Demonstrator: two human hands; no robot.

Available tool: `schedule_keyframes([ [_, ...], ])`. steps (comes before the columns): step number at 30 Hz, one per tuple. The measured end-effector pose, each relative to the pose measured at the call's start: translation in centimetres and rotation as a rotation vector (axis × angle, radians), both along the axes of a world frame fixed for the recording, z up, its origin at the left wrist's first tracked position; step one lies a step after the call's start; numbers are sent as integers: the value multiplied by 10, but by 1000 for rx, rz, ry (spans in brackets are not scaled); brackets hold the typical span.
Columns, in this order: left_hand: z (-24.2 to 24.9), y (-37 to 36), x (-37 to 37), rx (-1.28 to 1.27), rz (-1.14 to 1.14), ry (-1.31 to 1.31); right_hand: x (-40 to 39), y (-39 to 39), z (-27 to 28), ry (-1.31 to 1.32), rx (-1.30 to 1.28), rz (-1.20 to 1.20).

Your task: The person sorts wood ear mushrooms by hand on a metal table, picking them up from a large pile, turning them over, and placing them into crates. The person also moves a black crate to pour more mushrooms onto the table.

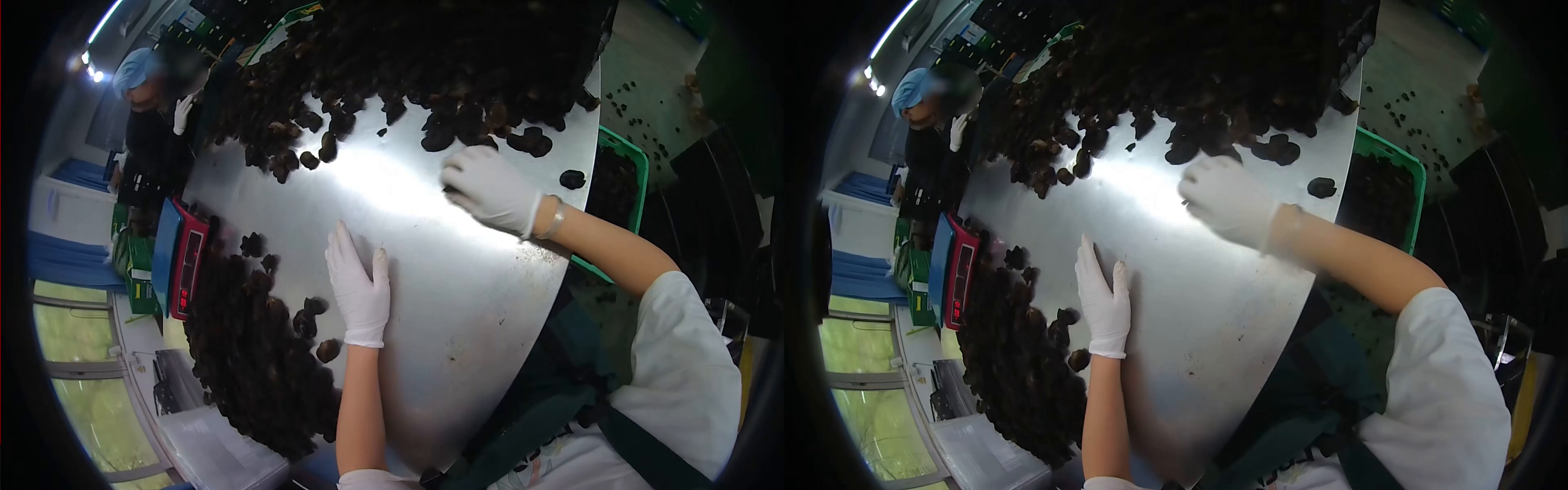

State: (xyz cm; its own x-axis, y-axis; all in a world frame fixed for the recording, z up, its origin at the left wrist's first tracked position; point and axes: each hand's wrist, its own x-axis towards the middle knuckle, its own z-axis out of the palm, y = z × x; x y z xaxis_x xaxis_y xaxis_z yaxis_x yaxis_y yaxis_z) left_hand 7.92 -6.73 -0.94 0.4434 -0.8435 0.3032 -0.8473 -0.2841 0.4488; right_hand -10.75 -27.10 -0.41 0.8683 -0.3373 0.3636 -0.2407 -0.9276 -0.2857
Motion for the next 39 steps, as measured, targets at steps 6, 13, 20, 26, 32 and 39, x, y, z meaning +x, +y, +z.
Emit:
schedule_keyframes([
  [6, -2, 3, -2, 13, 8, -38, -117, -55, -5, -165, -53, -366],
  [13, 0, -9, -5, 10, -57, -53, -134, -64, 27, -171, -148, -300],
  [20, -6, -69, -36, -129, -113, 344, -5, -111, 10, 57, -248, -599],
  [26, 2, -88, -38, -189, -156, 545, -4, -88, 30, -308, 86, -254],
  [32, 4, -58, -39, -71, -287, 372, -27, 4, -2, -105, -265, -280],
  [39, 22, 39, -69, 85, -227, 229, -46, 5, 16, -320, 24, -42],
])
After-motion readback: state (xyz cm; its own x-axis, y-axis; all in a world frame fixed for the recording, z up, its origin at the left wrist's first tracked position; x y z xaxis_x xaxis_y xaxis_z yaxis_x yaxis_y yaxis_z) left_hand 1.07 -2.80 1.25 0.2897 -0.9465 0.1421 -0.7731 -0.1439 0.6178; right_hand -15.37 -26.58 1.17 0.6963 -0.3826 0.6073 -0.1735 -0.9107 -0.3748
